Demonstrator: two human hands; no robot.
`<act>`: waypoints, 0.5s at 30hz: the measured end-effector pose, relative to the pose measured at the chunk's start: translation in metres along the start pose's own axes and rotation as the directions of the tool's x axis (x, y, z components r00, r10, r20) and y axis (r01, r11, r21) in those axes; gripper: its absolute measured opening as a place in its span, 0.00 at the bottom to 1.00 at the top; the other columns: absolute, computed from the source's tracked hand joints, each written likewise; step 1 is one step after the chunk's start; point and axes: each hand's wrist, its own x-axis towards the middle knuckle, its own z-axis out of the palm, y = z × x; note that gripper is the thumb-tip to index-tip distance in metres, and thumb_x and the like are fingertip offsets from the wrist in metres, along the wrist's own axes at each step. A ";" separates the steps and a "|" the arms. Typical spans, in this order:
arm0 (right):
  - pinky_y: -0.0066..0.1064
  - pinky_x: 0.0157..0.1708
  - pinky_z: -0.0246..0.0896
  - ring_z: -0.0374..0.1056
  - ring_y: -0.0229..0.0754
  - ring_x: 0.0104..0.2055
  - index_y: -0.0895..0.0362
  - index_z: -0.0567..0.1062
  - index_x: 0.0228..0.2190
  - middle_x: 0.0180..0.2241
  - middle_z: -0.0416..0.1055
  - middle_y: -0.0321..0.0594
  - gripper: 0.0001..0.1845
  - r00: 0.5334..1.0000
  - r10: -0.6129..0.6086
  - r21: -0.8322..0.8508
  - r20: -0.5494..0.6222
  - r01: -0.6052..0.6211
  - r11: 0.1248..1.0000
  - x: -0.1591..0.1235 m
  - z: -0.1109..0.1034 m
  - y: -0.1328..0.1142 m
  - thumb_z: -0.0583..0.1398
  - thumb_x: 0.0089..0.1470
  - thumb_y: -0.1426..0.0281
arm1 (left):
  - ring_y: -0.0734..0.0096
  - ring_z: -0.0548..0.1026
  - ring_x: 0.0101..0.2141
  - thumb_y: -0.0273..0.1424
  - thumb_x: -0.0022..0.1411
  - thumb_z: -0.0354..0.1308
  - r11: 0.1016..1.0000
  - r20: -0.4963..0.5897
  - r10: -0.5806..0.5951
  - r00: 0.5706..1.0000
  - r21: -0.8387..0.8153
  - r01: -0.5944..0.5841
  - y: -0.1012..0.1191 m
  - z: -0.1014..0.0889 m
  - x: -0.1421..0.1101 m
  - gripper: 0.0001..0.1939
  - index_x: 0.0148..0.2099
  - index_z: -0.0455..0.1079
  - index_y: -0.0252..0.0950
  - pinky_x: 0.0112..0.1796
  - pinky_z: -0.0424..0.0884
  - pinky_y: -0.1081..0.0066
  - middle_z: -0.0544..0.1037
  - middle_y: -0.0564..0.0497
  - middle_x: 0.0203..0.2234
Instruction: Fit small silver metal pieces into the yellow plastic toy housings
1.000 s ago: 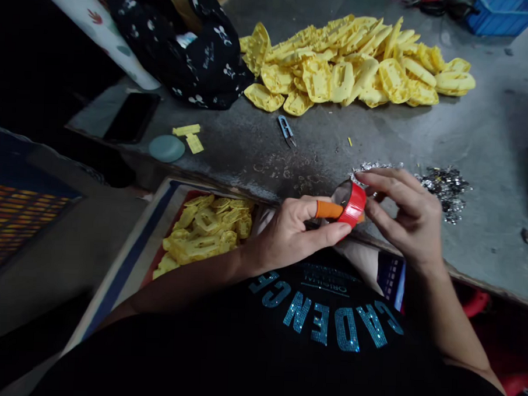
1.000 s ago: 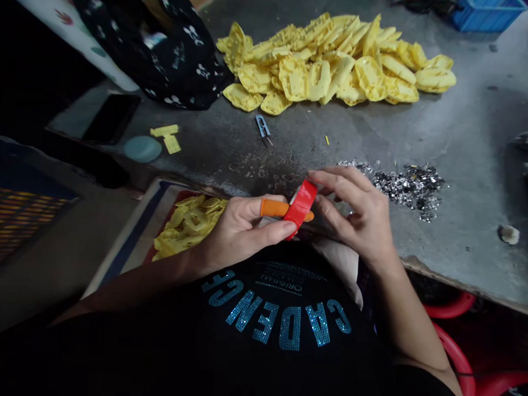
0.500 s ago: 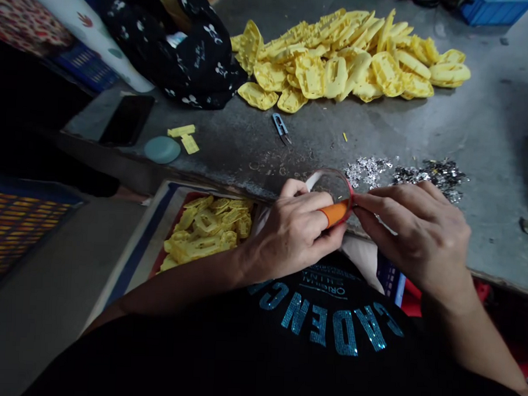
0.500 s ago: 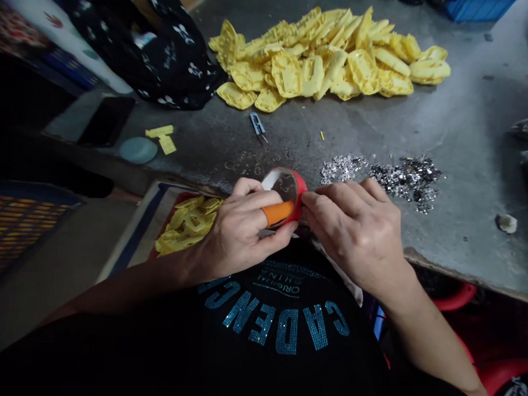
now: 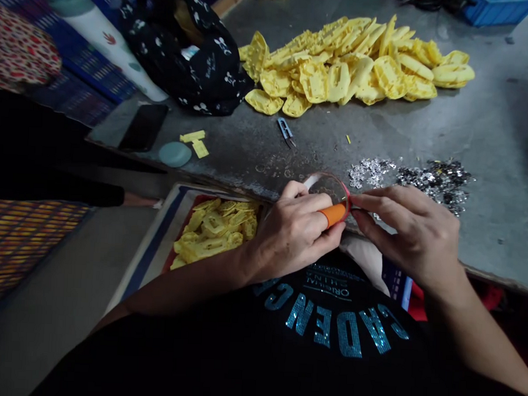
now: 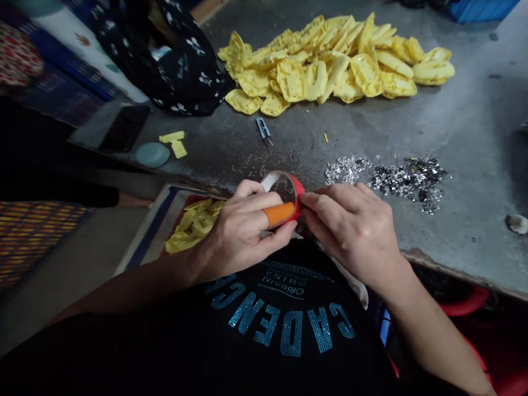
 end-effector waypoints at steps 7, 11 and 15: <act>0.40 0.35 0.60 0.66 0.43 0.31 0.52 0.73 0.34 0.29 0.75 0.36 0.12 0.995 -0.086 -0.370 0.048 0.098 0.924 0.007 0.007 -0.008 0.62 0.74 0.70 | 0.71 0.69 0.29 0.24 0.74 0.63 0.997 0.008 0.054 0.999 0.052 -0.054 -0.004 0.012 -0.009 0.17 0.30 0.69 0.37 0.43 0.68 0.60 0.73 0.55 0.26; 0.40 0.35 0.59 0.63 0.45 0.32 0.50 0.71 0.33 0.29 0.72 0.36 0.12 0.996 -0.084 -0.278 0.037 0.091 0.956 0.006 0.015 -0.003 0.60 0.74 0.69 | 0.71 0.69 0.29 0.24 0.74 0.62 0.997 0.034 0.072 0.997 0.029 -0.073 -0.004 0.007 -0.010 0.18 0.29 0.68 0.38 0.41 0.68 0.61 0.73 0.55 0.26; 0.37 0.33 0.61 0.67 0.44 0.34 0.51 0.72 0.36 0.33 0.72 0.37 0.06 0.997 0.078 -0.066 -0.010 -0.079 0.995 0.001 0.021 0.005 0.61 0.69 0.69 | 0.71 0.68 0.29 0.23 0.74 0.61 0.998 0.033 0.053 0.998 0.031 -0.054 -0.003 -0.002 -0.007 0.15 0.31 0.72 0.37 0.41 0.70 0.63 0.75 0.55 0.26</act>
